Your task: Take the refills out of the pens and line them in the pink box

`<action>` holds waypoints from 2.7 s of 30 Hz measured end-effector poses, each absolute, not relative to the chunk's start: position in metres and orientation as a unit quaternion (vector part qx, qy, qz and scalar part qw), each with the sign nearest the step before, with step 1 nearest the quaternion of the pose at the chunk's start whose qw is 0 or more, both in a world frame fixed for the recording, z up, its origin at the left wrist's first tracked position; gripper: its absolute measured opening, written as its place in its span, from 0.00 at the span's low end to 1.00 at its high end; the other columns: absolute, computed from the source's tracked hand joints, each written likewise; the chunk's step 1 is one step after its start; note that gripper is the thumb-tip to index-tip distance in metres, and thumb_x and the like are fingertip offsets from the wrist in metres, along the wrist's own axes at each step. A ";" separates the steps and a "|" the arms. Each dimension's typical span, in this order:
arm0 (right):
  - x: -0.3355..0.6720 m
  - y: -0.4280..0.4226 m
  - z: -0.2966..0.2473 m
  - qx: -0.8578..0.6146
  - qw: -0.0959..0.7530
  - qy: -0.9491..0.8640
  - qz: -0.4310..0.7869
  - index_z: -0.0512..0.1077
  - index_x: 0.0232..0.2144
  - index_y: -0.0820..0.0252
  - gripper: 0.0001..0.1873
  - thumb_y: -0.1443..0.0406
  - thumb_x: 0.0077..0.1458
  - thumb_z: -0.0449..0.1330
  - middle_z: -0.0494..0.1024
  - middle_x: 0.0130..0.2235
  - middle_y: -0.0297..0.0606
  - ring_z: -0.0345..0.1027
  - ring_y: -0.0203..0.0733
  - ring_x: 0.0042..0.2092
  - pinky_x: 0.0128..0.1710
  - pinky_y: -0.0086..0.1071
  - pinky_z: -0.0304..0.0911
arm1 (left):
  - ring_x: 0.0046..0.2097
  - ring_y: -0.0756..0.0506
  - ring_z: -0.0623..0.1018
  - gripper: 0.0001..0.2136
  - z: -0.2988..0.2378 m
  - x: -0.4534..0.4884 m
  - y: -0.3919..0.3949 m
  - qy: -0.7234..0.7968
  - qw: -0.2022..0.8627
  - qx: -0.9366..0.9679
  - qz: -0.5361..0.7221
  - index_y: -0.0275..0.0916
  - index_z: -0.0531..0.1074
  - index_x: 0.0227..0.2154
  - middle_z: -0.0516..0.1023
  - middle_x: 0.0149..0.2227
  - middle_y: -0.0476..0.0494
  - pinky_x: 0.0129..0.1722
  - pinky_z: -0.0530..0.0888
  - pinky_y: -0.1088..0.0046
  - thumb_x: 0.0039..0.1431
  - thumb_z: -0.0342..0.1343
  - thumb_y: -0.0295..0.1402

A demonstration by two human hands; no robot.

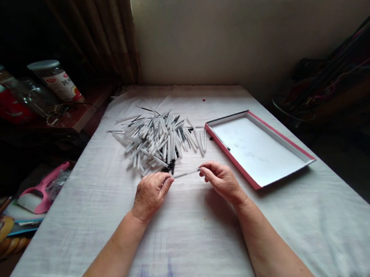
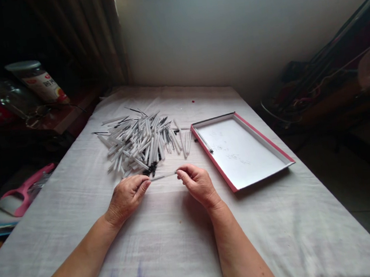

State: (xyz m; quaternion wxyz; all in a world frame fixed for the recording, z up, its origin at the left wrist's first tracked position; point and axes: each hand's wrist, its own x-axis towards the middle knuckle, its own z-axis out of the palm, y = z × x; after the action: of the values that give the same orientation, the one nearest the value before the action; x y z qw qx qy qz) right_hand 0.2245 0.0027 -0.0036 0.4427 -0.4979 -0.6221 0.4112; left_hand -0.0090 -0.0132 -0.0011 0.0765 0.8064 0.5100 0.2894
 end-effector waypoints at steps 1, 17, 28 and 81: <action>0.224 0.003 -0.003 -0.501 0.445 -0.615 0.417 0.74 0.30 0.61 0.13 0.56 0.55 0.58 0.76 0.25 0.37 0.65 0.35 0.24 0.25 0.28 0.63 | 0.36 0.45 0.78 0.14 -0.001 -0.010 -0.013 0.511 0.081 0.805 0.290 0.39 0.74 0.34 0.80 0.33 0.45 0.37 0.70 0.69 0.66 0.46 0.40; 0.216 0.007 -0.001 -0.518 0.450 -0.517 0.511 0.71 0.22 0.61 0.17 0.52 0.45 0.62 0.74 0.21 0.33 0.62 0.32 0.20 0.21 0.27 0.60 | 0.33 0.49 0.75 0.05 -0.010 -0.006 -0.011 0.494 0.130 0.752 0.416 0.40 0.71 0.34 0.75 0.33 0.47 0.36 0.73 0.74 0.60 0.55 0.35; 0.208 0.005 0.002 -0.476 0.477 -0.472 0.568 0.73 0.30 0.60 0.19 0.54 0.38 0.67 0.75 0.24 0.32 0.64 0.32 0.23 0.22 0.27 0.59 | 0.35 0.46 0.78 0.09 -0.011 -0.001 -0.010 0.474 0.105 0.798 0.357 0.39 0.73 0.37 0.79 0.33 0.45 0.37 0.72 0.71 0.63 0.50 0.38; 0.235 0.007 0.010 -0.491 0.371 -0.515 0.596 0.79 0.29 0.62 0.15 0.58 0.40 0.65 0.74 0.21 0.32 0.58 0.29 0.20 0.20 0.25 0.53 | 0.37 0.46 0.78 0.10 -0.009 -0.005 -0.007 0.484 0.163 0.782 0.357 0.40 0.74 0.38 0.80 0.36 0.44 0.39 0.74 0.71 0.62 0.51 0.38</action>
State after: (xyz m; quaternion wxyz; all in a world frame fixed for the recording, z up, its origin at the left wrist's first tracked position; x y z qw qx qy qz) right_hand 0.2348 0.0067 0.0101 0.3712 -0.4914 -0.5154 0.5959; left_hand -0.0052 -0.0065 -0.0094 0.1632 0.7817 0.4843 0.3575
